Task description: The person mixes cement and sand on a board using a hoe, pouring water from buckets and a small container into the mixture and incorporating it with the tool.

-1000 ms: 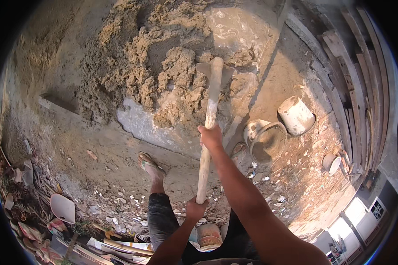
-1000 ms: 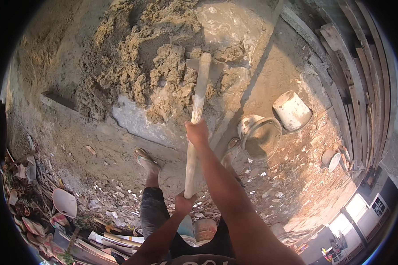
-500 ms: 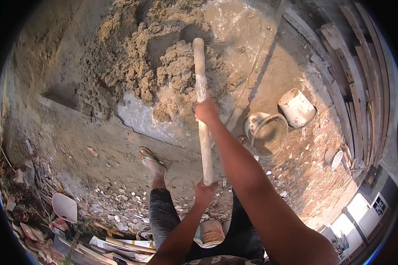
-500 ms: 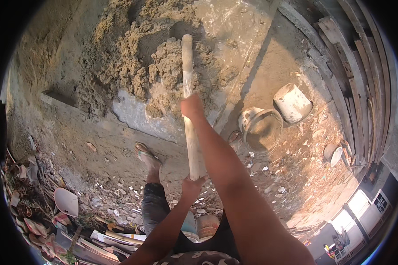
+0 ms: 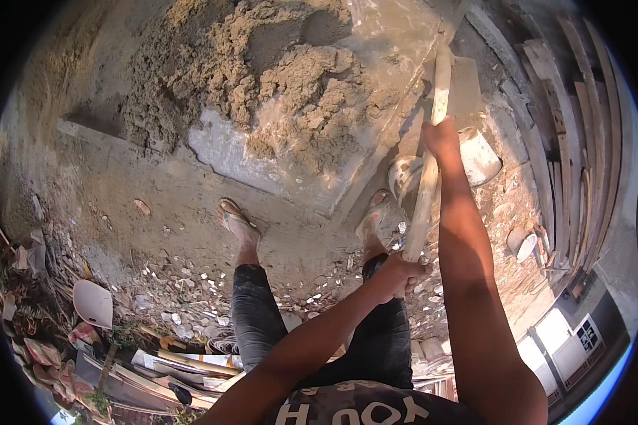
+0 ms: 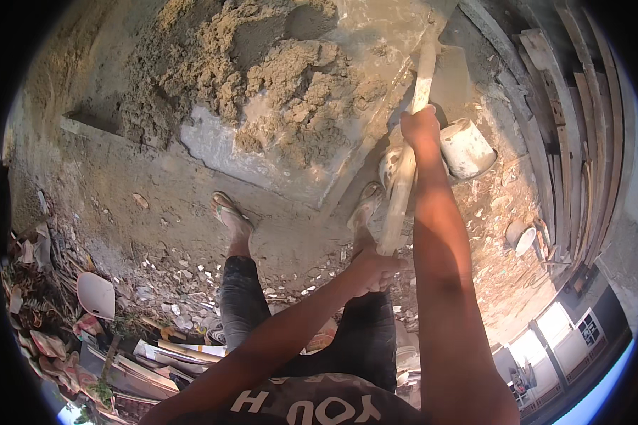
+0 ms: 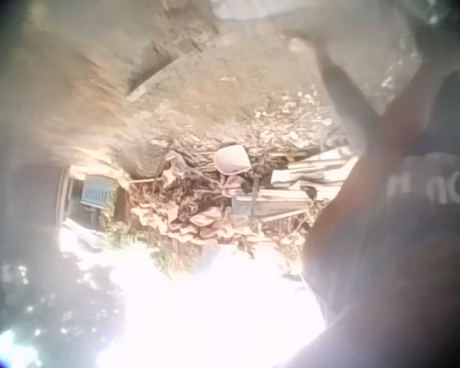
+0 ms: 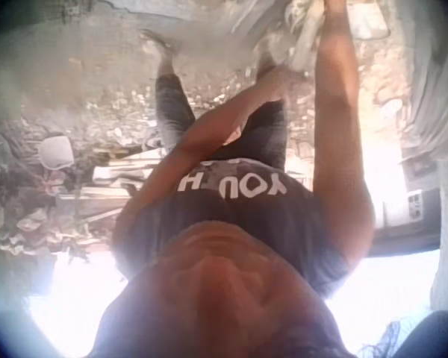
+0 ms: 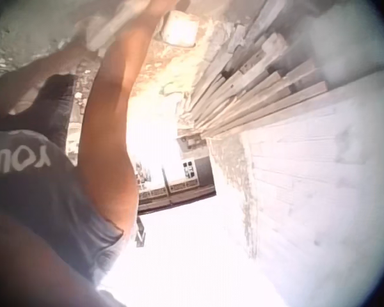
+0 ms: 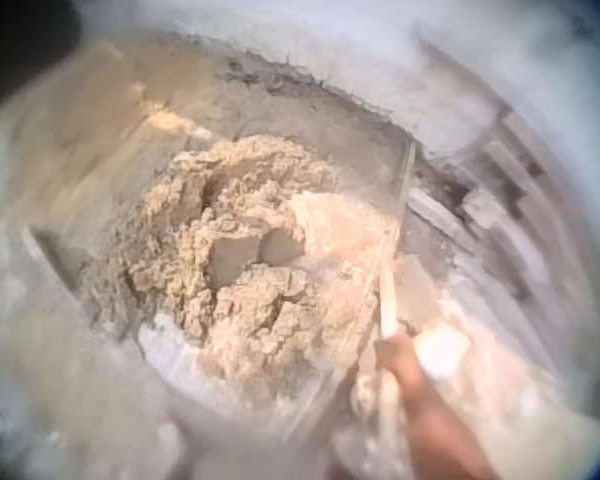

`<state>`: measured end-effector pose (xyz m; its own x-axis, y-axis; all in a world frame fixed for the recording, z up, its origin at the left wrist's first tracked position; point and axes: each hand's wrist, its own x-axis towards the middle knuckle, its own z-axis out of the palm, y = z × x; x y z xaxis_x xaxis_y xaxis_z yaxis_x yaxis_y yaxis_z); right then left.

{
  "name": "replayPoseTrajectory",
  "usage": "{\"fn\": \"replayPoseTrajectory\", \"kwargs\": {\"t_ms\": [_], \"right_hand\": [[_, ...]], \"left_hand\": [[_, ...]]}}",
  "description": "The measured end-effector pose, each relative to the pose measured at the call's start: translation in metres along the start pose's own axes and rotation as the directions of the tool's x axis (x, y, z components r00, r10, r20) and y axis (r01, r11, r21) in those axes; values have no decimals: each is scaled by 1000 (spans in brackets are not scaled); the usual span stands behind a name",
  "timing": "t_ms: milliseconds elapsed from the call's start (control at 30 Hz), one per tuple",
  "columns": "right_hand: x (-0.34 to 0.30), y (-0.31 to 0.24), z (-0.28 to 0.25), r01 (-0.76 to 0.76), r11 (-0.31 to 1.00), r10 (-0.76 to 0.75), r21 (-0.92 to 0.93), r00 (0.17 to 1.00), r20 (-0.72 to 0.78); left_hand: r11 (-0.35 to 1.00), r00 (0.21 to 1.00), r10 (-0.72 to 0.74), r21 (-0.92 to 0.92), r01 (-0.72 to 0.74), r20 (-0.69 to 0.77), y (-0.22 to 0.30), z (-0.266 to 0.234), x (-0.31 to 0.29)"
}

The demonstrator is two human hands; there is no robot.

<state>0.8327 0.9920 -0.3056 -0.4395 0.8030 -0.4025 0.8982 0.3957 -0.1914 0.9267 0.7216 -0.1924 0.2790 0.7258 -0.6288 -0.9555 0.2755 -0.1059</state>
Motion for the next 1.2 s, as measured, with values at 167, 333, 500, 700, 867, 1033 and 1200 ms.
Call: {"fn": "replayPoseTrajectory", "kwargs": {"t_ms": [167,333,500,700,867,1033,1200], "right_hand": [[-66,-33,61,-34,999,24,28,951,308],[-164,-67,135,-309,923,199,230,893,404],[-244,-146,115,-532,453,194,715,842,503],[-308,-132,89,-607,264,106,749,790,603],[-227,-125,156,-652,505,190,565,723,664],[-140,-87,172,-494,720,128,487,785,607],[-174,-123,122,-264,692,6,672,933,361]], "left_hand": [[961,996,-64,-271,44,-67,-34,-30,-48],[991,962,-132,-51,123,-238,-27,-112,-180],[825,873,-54,472,313,-485,-6,-162,-271],[708,758,286,662,245,-587,-75,-125,-300],[694,663,283,625,357,-693,-90,-144,-201],[805,735,254,559,200,-629,-83,-135,-90],[657,547,666,747,-106,-508,-120,-187,-64]]}}
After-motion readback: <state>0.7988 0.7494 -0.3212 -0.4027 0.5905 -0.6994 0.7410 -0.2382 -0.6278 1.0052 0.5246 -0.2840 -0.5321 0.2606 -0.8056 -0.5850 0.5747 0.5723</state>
